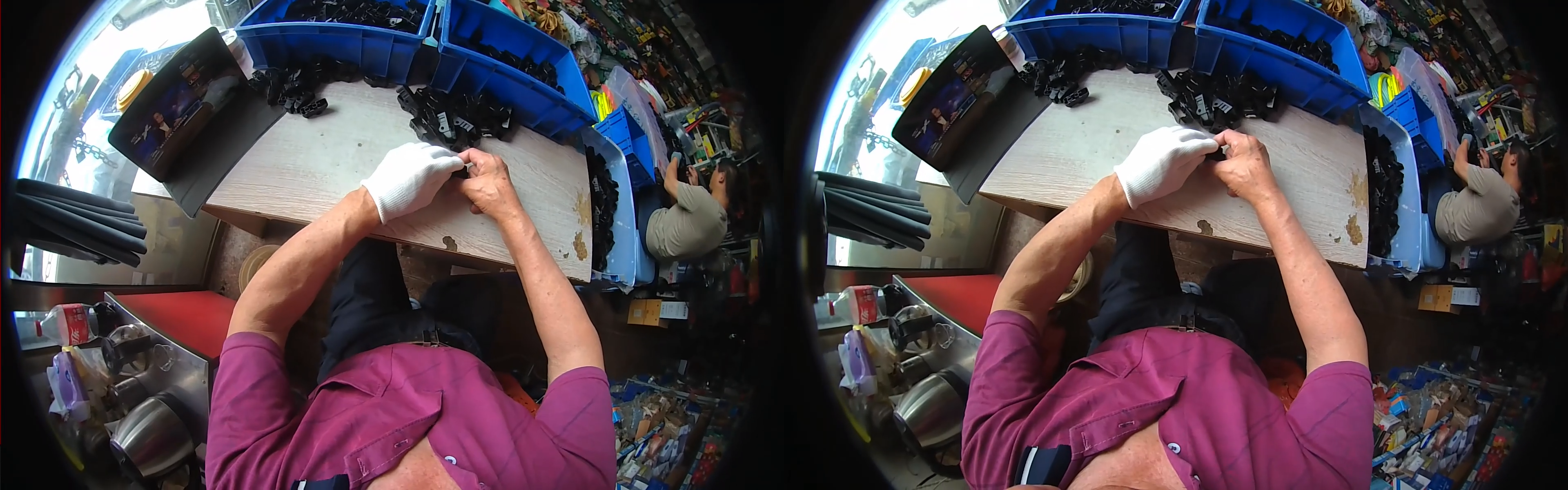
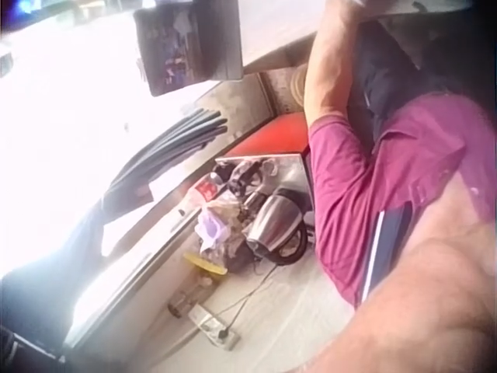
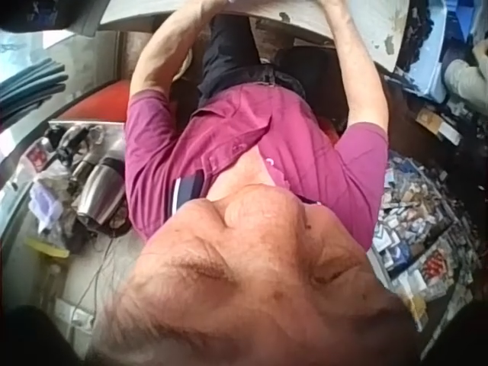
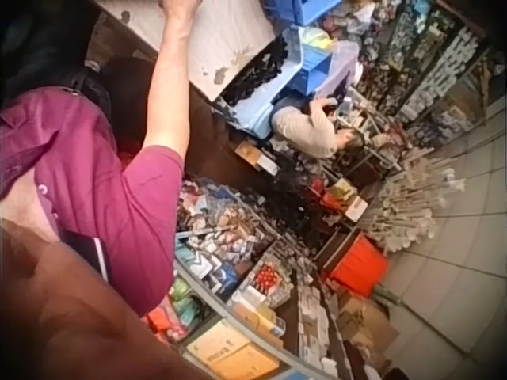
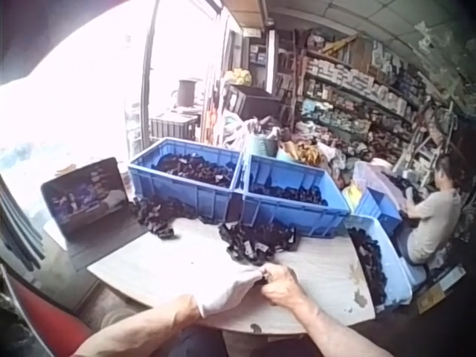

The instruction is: The recorder picks up and inspects small black plastic buckles or components at a workbench.

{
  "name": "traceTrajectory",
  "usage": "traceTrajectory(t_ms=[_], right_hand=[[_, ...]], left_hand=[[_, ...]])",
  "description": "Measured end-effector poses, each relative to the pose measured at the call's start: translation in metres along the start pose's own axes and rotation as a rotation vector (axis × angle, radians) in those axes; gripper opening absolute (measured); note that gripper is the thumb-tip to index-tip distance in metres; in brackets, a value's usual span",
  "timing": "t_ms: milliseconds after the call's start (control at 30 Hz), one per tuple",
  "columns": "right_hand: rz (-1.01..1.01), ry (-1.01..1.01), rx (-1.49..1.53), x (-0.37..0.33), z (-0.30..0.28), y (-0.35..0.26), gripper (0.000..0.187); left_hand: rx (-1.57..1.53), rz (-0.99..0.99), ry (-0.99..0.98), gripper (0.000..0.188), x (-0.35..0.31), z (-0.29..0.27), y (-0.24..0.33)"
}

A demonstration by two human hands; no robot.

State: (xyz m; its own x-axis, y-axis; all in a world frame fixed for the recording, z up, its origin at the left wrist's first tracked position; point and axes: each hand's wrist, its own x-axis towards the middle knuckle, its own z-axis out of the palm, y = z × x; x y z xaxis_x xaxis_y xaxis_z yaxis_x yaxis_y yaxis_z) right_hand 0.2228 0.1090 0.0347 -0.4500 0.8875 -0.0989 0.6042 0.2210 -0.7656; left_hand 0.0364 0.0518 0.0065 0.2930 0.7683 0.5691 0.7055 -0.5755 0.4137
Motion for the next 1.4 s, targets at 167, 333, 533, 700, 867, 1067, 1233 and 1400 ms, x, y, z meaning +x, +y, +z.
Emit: traceTrajectory(t_ms=[167,333,533,700,867,1067,1233,1400], right_hand=[[-0.011,0.016,-0.007,-0.002,-0.002,0.003,0.030],[-0.055,0.035,0.015,-0.002,-0.002,0.008,0.027],[-0.063,0.046,-0.059,0.002,0.002,0.005,0.031],[-0.074,0.086,-0.072,0.002,0.000,0.013,0.031],[-0.054,0.074,-0.075,0.002,0.000,0.013,0.031],[-0.048,0.054,-0.074,0.002,0.000,0.015,0.031],[-0.104,0.093,-0.071,0.003,0.002,0.018,0.029],[-0.082,0.064,-0.045,0.003,0.001,0.018,0.029]], left_hand=[[-0.071,0.071,0.069,0.023,0.003,0.005,-0.001],[-0.069,0.060,0.068,0.019,0.005,0.003,0.004],[0.062,0.077,0.012,0.029,0.001,-0.002,0.004],[0.048,0.118,0.000,0.026,0.006,0.000,0.007],[-0.040,0.045,-0.020,0.025,0.007,-0.001,0.006],[0.012,0.068,-0.019,0.025,0.008,-0.003,0.012],[0.113,0.119,-0.029,0.026,0.007,-0.002,0.015],[0.100,0.098,-0.030,0.027,0.006,-0.001,0.015]])
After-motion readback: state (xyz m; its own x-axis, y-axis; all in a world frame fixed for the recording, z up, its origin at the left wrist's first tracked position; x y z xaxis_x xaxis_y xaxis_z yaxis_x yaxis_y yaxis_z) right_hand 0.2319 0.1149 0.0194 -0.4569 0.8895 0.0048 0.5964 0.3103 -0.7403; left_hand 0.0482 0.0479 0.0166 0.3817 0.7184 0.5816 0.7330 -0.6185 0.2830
